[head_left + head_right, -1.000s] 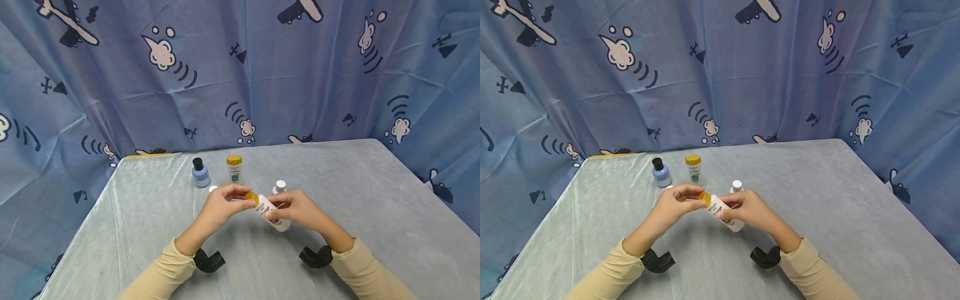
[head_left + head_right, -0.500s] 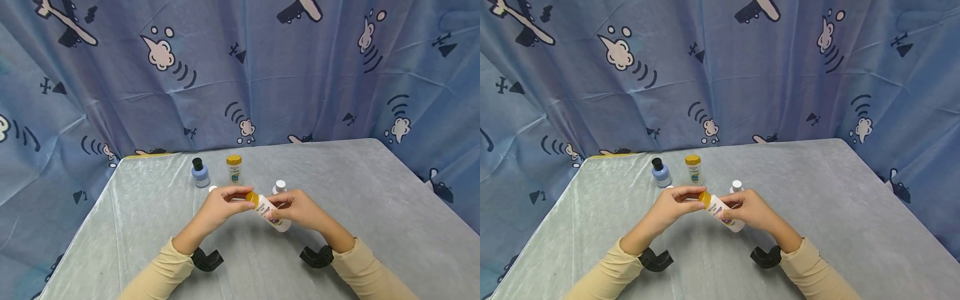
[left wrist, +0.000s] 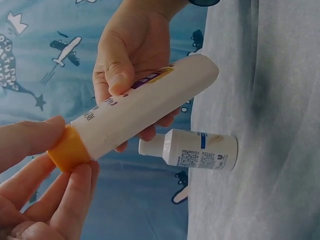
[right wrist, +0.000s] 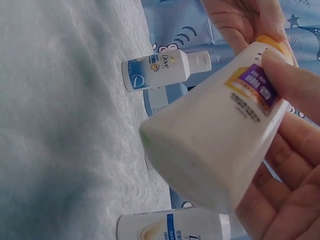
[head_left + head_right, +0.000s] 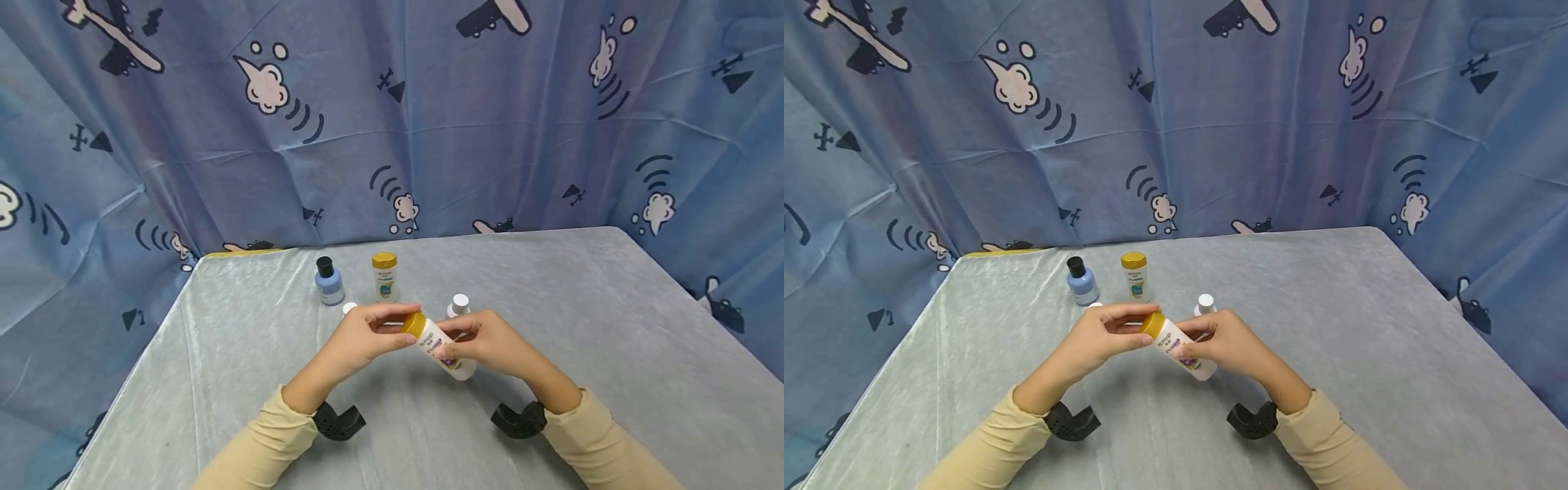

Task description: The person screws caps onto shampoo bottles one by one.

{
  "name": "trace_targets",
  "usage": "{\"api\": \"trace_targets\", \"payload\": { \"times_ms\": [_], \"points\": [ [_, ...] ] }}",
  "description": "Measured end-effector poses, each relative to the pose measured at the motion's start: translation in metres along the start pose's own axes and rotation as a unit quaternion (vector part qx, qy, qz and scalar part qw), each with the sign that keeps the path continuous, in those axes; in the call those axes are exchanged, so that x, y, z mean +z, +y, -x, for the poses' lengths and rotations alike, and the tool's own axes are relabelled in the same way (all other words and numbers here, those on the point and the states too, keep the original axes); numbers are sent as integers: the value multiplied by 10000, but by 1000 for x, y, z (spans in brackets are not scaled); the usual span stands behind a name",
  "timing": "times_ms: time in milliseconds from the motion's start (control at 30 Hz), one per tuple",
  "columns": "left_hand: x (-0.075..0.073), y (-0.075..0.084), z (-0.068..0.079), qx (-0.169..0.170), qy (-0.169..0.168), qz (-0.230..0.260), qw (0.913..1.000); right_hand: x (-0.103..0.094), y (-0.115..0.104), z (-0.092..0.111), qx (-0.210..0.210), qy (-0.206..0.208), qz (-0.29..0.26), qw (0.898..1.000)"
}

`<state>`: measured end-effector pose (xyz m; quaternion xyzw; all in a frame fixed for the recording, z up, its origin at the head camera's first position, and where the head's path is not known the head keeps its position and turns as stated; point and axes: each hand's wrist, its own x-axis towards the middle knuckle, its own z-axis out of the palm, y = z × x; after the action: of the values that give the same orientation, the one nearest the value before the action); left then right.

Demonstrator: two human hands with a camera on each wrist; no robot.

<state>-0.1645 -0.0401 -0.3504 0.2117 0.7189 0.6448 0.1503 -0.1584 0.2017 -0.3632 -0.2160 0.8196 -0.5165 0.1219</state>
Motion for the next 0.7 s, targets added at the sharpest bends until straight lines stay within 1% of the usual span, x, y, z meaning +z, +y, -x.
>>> {"api": "trace_targets", "payload": {
  "times_ms": [67, 133, 267, 333, 433, 600, 700],
  "points": [
    [0, 0, 0, -19, 50, -13, 10000, 0, 0, 0, -5, 18, 16, 10000],
    [0, -1, 0, -53, 169, -81, 9998, 0, 0, 0, -27, 43, 33, 10000],
    [0, -1, -1, -148, 432, -323, 9984, -1, 0, 0, -38, 97, 95, 9999],
    [0, -1, -2, -175, 491, -415, 9978, -1, 0, 0, -51, 105, 108, 9999],
    [0, 0, -1, -163, 460, -475, 9977, -2, 0, 0, -73, 92, 124, 9999],
    [0, 1, 0, -102, 301, -382, 9988, -1, 0, 0, -119, 58, 106, 9999],
    [-1, 1, 1, 21, 195, -334, 9992, -1, 0, 0, -133, 56, 85, 9999]
  ]
}}
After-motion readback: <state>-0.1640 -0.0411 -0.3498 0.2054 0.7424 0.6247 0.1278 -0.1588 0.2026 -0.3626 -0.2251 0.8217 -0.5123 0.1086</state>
